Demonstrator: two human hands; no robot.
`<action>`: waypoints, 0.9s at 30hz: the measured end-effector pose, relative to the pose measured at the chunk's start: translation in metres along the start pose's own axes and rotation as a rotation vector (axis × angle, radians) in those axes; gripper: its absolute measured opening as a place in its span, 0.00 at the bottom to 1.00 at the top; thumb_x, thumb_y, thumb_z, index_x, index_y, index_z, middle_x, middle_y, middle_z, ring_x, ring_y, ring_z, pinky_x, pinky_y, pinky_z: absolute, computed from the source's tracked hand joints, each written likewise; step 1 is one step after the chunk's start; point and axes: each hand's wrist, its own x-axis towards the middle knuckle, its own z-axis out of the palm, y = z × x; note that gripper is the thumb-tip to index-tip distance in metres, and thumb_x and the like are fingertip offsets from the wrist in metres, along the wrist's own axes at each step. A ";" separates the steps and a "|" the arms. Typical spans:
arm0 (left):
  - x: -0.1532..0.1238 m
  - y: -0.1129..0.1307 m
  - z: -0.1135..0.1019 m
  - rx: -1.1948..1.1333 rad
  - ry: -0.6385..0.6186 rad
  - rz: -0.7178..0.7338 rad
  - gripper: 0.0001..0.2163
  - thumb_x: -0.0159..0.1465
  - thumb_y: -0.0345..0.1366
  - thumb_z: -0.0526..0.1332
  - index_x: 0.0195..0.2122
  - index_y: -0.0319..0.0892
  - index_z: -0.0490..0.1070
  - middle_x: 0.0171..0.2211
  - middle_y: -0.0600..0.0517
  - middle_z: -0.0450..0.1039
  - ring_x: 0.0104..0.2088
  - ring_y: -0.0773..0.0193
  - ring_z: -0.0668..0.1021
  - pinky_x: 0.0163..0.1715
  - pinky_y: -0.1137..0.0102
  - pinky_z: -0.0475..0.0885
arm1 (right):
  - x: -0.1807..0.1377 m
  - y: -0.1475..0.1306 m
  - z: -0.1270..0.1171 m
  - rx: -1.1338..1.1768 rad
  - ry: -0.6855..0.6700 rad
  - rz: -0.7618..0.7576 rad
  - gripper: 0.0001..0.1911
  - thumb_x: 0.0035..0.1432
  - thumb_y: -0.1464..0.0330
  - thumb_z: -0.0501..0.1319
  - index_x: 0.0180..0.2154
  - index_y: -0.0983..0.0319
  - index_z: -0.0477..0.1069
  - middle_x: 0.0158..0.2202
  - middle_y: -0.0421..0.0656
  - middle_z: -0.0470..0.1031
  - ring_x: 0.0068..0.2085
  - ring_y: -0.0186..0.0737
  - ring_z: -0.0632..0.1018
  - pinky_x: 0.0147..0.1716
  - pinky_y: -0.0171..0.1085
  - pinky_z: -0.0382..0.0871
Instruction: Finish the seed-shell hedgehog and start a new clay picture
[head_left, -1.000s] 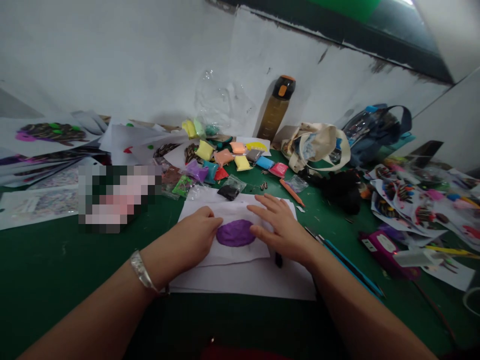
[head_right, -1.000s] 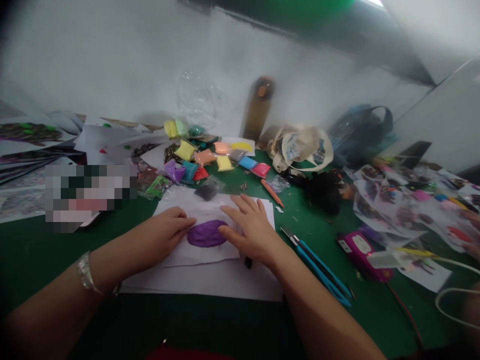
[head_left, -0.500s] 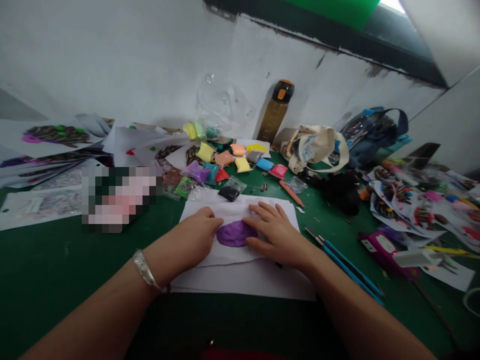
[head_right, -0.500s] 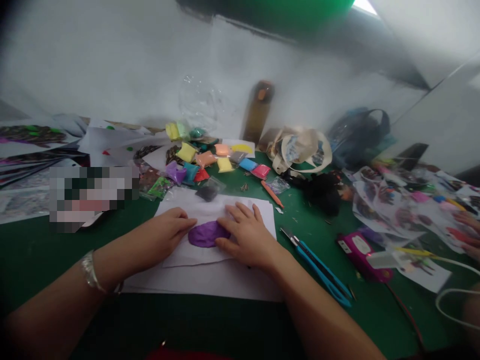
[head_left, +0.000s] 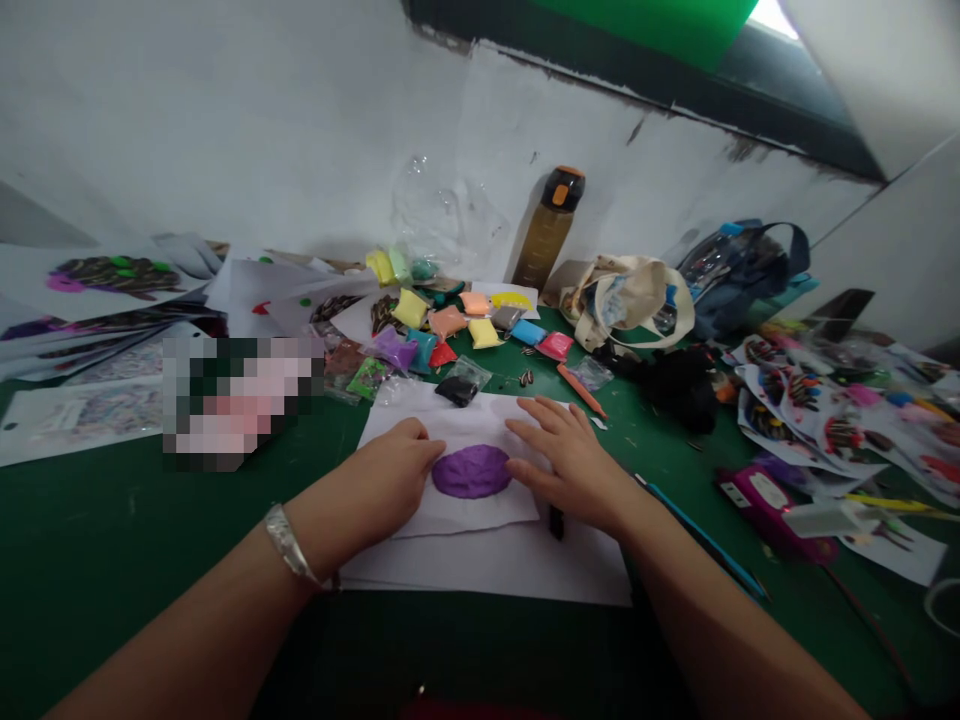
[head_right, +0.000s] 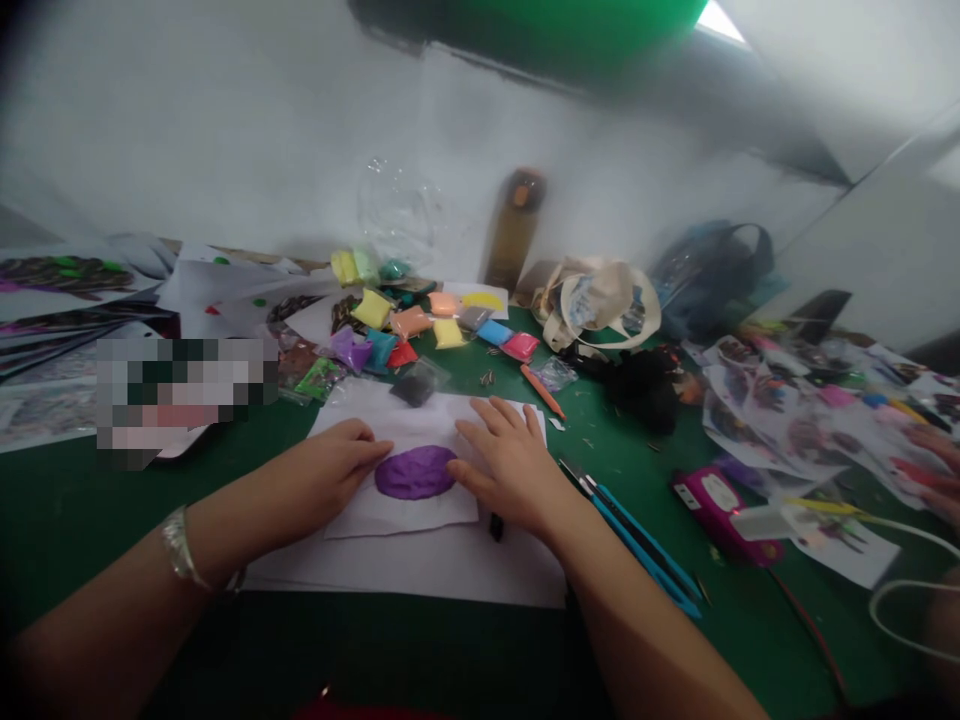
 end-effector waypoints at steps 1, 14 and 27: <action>0.000 0.000 0.000 -0.002 -0.001 0.000 0.15 0.66 0.32 0.47 0.46 0.42 0.73 0.40 0.46 0.67 0.34 0.62 0.73 0.37 0.68 0.68 | 0.000 0.000 0.000 -0.004 0.004 0.006 0.26 0.62 0.53 0.51 0.57 0.56 0.64 0.65 0.47 0.54 0.65 0.56 0.53 0.59 0.64 0.44; 0.000 -0.002 0.002 -0.016 0.032 0.031 0.16 0.66 0.30 0.47 0.48 0.42 0.72 0.40 0.46 0.67 0.37 0.61 0.74 0.41 0.67 0.69 | -0.005 -0.003 -0.012 0.079 0.183 -0.032 0.25 0.62 0.56 0.53 0.58 0.56 0.64 0.65 0.48 0.55 0.64 0.55 0.55 0.59 0.61 0.49; -0.002 -0.002 0.008 0.015 0.042 0.042 0.20 0.65 0.28 0.47 0.55 0.44 0.68 0.42 0.46 0.66 0.35 0.61 0.73 0.40 0.66 0.69 | 0.001 -0.022 0.000 0.009 -0.099 -0.069 0.28 0.62 0.52 0.49 0.61 0.53 0.58 0.67 0.48 0.48 0.66 0.58 0.48 0.60 0.64 0.40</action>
